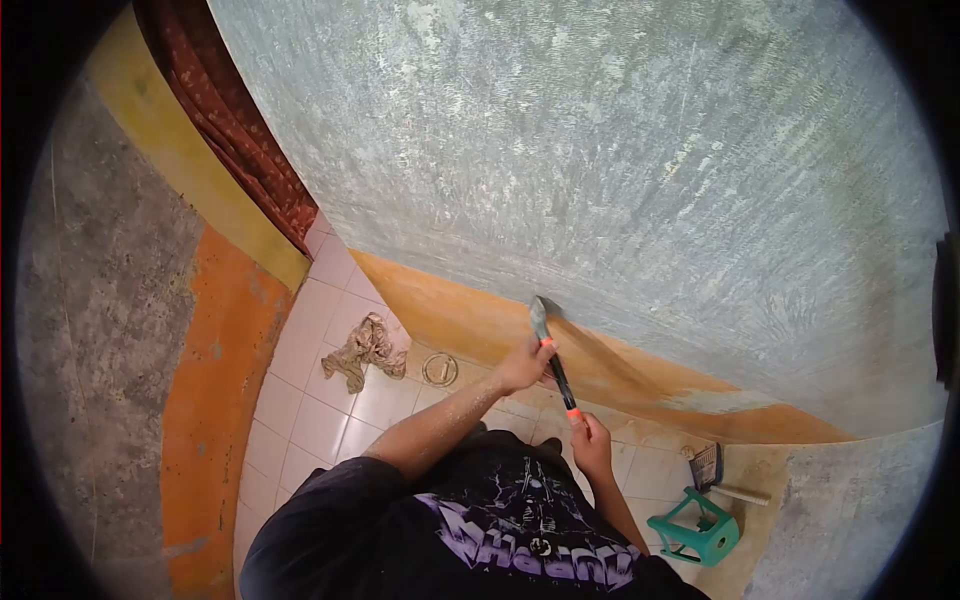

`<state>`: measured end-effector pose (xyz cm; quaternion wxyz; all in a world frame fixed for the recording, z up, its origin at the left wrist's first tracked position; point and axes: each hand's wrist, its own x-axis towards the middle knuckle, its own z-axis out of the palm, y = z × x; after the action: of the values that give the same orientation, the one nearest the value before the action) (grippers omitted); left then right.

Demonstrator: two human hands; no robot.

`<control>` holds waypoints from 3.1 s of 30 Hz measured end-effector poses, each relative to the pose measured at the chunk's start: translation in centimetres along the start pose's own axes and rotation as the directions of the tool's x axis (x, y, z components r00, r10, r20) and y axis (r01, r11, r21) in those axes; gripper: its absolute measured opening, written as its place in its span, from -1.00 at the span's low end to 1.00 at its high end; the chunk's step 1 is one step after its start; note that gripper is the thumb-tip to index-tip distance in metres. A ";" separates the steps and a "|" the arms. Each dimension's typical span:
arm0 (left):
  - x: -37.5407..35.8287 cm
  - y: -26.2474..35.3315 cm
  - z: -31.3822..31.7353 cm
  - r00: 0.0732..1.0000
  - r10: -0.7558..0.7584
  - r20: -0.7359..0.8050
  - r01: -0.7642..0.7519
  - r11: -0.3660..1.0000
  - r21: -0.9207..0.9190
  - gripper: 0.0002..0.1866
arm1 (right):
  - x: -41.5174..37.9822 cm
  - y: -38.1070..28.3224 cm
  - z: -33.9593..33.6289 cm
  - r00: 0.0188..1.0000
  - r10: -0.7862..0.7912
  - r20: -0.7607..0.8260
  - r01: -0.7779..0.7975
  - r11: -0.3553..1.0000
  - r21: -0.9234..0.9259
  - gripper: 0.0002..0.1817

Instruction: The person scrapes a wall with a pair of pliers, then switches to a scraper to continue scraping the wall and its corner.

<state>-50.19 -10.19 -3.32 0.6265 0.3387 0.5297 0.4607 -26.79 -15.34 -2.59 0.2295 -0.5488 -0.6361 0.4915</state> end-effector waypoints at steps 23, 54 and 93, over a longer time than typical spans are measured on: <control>-0.5 0.7 -1.1 0.996 -0.015 0.087 0.019 0.999 -0.049 -0.61 | -0.5 -1.4 0.6 0.998 -0.038 -0.053 0.032 0.994 -0.105 -0.69; -2.3 0.7 -8.7 0.974 0.037 -0.222 -0.072 0.985 -0.155 -0.63 | 2.8 -4.2 8.9 0.988 -0.154 -0.025 0.149 0.979 -0.139 -0.66; 1.0 0.3 1.7 0.914 0.061 -0.402 -0.312 0.739 -0.597 -0.63 | 5.1 1.9 0.9 0.959 -0.011 0.283 -0.023 0.993 0.117 -0.58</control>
<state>-48.60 -9.03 -3.10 0.5477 0.0633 0.4038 0.7300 -28.19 -11.12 -5.89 0.1670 -0.4601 -0.6301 0.6028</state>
